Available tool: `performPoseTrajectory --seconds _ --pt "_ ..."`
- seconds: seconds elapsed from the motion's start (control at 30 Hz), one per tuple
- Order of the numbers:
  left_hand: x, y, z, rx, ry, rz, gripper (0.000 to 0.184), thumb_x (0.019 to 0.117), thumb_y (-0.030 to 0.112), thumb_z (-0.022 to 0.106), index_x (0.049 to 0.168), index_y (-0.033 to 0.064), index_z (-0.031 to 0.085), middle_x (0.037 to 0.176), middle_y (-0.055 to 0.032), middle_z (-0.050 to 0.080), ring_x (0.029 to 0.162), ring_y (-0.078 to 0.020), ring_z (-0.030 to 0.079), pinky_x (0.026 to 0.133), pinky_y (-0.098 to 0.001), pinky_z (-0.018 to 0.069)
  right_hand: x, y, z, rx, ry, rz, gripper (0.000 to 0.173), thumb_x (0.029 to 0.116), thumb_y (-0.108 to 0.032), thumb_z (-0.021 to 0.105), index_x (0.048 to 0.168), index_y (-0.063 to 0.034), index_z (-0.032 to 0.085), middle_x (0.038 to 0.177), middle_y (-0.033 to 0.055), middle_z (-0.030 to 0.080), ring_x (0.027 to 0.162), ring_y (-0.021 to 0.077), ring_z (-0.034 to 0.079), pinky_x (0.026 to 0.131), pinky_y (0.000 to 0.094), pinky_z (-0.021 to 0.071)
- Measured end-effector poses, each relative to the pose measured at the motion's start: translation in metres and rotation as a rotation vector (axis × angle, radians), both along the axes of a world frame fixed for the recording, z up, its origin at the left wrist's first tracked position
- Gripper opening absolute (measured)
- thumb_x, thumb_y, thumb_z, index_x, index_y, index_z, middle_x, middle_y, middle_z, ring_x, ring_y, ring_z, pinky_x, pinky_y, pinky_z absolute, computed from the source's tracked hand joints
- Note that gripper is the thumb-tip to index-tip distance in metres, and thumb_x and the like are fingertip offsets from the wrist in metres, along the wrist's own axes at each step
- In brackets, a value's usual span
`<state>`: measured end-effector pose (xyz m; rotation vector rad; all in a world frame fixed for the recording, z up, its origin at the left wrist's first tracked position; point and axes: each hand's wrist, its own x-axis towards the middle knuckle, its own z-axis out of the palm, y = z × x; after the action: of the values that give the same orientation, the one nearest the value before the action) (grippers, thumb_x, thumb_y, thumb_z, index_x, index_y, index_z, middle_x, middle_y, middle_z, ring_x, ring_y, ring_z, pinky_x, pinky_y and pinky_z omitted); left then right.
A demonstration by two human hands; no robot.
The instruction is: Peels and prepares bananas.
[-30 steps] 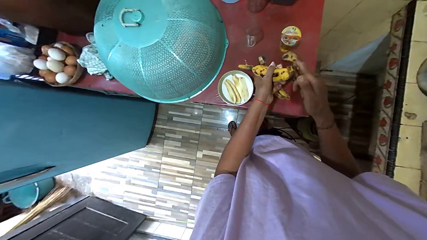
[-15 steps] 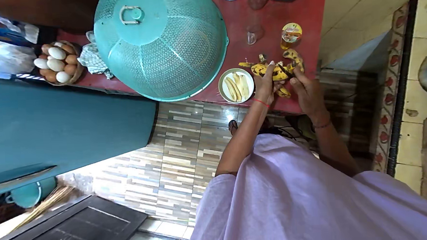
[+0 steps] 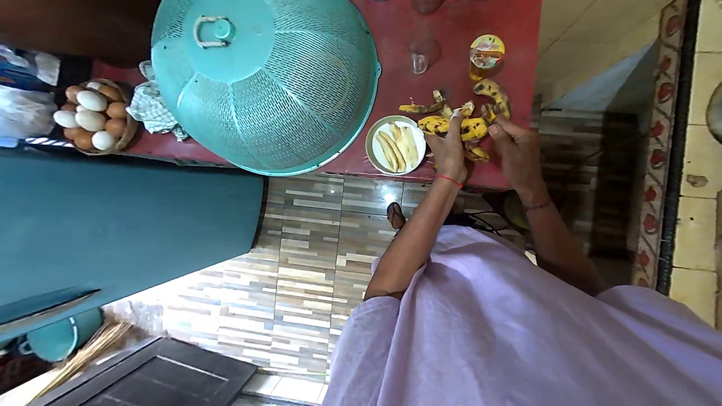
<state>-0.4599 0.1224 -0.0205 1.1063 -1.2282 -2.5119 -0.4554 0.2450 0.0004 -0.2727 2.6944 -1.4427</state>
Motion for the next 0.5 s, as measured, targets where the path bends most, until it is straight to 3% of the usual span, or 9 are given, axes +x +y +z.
performPoseTrajectory --seconds 0.1,0.17,0.3,0.43,0.5 --pt "0.001 -0.010 -0.001 0.002 0.012 -0.075 0.046 0.1025 0.023 0.059 0.139 0.0049 0.037 0.099 -0.0139 0.060 0.068 -0.0168 0.060 0.058 -0.0308 0.0543 -0.006 0.002 -0.002 -0.184 -0.130 0.017 0.036 0.1067 -0.028 0.051 0.117 -0.0016 0.072 0.075 -0.0010 0.058 0.061 0.0054 0.048 0.061 0.0281 0.0454" --pt "0.002 -0.017 -0.002 0.020 0.022 -0.124 0.035 0.1031 0.019 0.056 0.131 0.0034 0.041 0.090 -0.0123 0.060 0.060 -0.0153 0.058 0.052 -0.0287 0.0522 -0.007 0.002 0.001 -0.289 -0.244 0.011 0.030 0.1058 -0.021 0.053 0.117 0.0012 0.069 0.072 -0.0050 0.055 0.057 0.0004 0.045 0.056 0.0208 0.0431" --pt "0.007 -0.027 0.001 0.061 -0.040 -0.214 0.042 0.1048 0.023 0.053 0.139 0.0057 0.038 0.101 -0.0142 0.061 0.073 -0.0182 0.063 0.061 -0.0312 0.0555 -0.009 0.005 0.009 -0.420 -0.438 0.002 0.026 0.1063 -0.016 0.052 0.120 0.0010 0.067 0.065 -0.0071 0.052 0.050 -0.0005 0.042 0.047 0.0171 0.0377" --pt "0.010 -0.036 0.002 0.066 0.006 -0.284 0.033 0.1051 0.024 0.051 0.132 0.0060 0.043 0.096 -0.0116 0.063 0.069 -0.0157 0.063 0.056 -0.0278 0.0547 -0.011 0.009 0.014 -0.542 -0.576 0.014 0.023 0.1066 -0.016 0.048 0.115 -0.0040 0.066 0.063 -0.0074 0.051 0.046 -0.0005 0.040 0.043 0.0154 0.0349" --pt "0.012 -0.041 0.004 0.080 0.043 -0.327 0.030 0.1046 0.023 0.050 0.130 0.0074 0.044 0.097 -0.0112 0.063 0.072 -0.0168 0.065 0.061 -0.0296 0.0566 -0.012 0.011 0.016 -0.586 -0.623 0.030 0.022 0.1068 -0.015 0.046 0.110 -0.0063 0.066 0.061 -0.0080 0.050 0.045 -0.0011 0.040 0.042 0.0142 0.0352"
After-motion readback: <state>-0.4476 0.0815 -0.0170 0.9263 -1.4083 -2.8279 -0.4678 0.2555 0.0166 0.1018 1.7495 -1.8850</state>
